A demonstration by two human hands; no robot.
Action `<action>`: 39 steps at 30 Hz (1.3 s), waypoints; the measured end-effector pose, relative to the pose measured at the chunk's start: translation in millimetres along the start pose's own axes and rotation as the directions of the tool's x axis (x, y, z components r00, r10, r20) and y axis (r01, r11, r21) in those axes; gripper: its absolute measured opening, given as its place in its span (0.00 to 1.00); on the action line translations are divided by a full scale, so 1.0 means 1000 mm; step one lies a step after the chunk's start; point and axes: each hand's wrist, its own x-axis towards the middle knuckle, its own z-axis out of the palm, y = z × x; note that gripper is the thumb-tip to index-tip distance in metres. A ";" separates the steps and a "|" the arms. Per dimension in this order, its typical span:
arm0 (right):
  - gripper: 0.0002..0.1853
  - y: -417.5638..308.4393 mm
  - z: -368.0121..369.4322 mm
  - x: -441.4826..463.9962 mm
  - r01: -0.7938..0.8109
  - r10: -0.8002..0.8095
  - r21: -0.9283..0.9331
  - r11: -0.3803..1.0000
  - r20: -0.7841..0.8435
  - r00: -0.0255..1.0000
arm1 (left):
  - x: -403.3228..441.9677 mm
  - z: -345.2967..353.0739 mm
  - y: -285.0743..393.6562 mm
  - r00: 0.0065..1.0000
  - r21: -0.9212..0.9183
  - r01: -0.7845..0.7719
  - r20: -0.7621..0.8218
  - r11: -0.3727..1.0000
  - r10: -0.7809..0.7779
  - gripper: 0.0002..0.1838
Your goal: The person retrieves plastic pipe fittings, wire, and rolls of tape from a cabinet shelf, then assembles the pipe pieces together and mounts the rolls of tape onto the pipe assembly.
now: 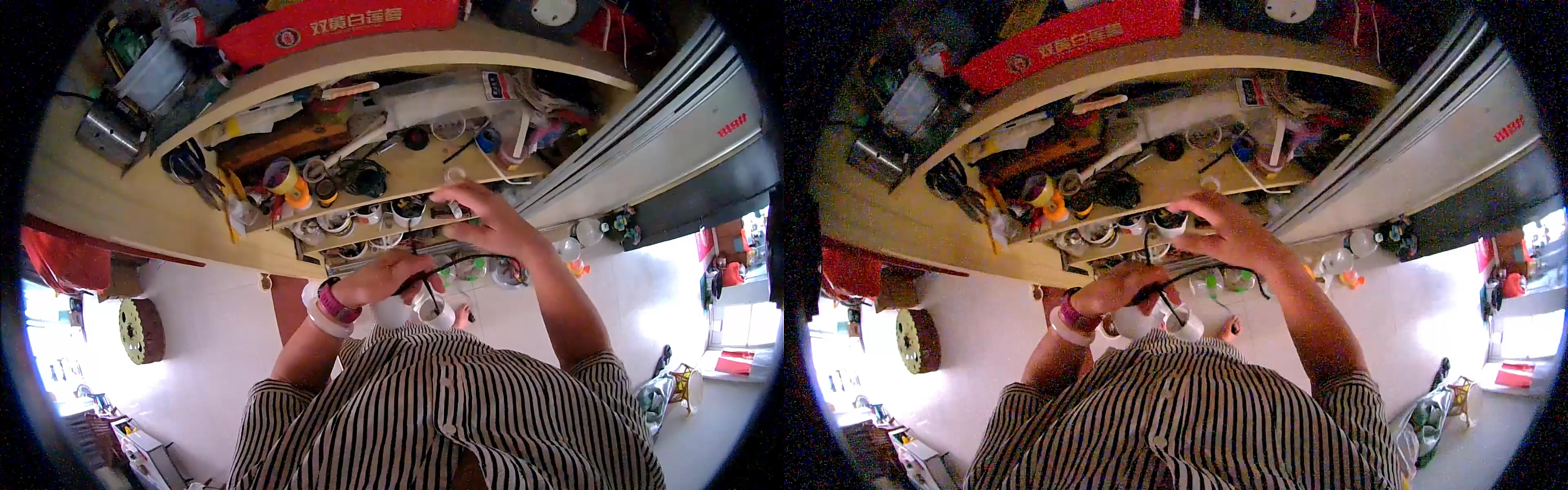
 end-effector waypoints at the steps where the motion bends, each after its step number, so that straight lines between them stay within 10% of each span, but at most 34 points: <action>1: 0.24 0.001 -0.007 -0.014 -0.157 0.147 0.078 0.985 0.120 0.982 | -0.003 -0.004 -0.002 0.997 -0.075 0.029 -0.062 0.997 -0.034 0.26; 4: 0.23 0.020 -0.003 -0.054 -0.431 0.415 0.431 0.793 0.138 0.899 | -0.013 -0.010 0.000 0.986 -0.157 0.032 -0.155 0.987 -0.057 0.26; 9: 0.20 -0.014 0.019 -0.063 -0.254 0.281 0.366 0.895 -0.021 0.959 | -0.001 -0.009 -0.016 0.975 -0.234 -0.023 -0.221 0.972 -0.030 0.26; 15: 0.08 -0.026 0.051 -0.043 -0.146 0.475 0.886 0.440 -0.092 0.875 | 0.003 -0.007 -0.013 0.990 -0.349 -0.012 -0.136 0.937 -0.038 0.23; 19: 0.06 -0.055 0.035 -0.042 -0.225 0.515 0.861 0.456 -0.049 0.856 | 0.004 -0.006 -0.026 0.979 -0.467 -0.070 -0.200 0.881 -0.028 0.18; 21: 0.08 -0.063 0.023 -0.043 -0.169 0.171 0.472 0.865 0.039 0.984 | 0.004 -0.006 -0.025 0.968 -0.529 -0.071 -0.242 0.846 -0.069 0.17; 25: 0.12 -0.040 0.026 -0.048 -0.035 -0.019 0.455 0.890 0.114 0.993 | -0.005 -0.008 -0.014 0.963 -0.429 -0.080 -0.267 0.900 -0.042 0.13; 30: 0.20 -0.016 0.055 -0.049 -0.223 0.327 0.771 0.596 0.021 0.945 | -0.007 -0.009 -0.002 0.981 -0.352 -0.074 -0.195 0.933 0.004 0.10; 39: 0.13 -0.032 0.037 -0.037 -0.525 0.329 0.274 0.806 0.530 0.781 | -0.006 -0.006 -0.019 0.932 -0.201 -0.226 -0.329 0.953 0.151 0.06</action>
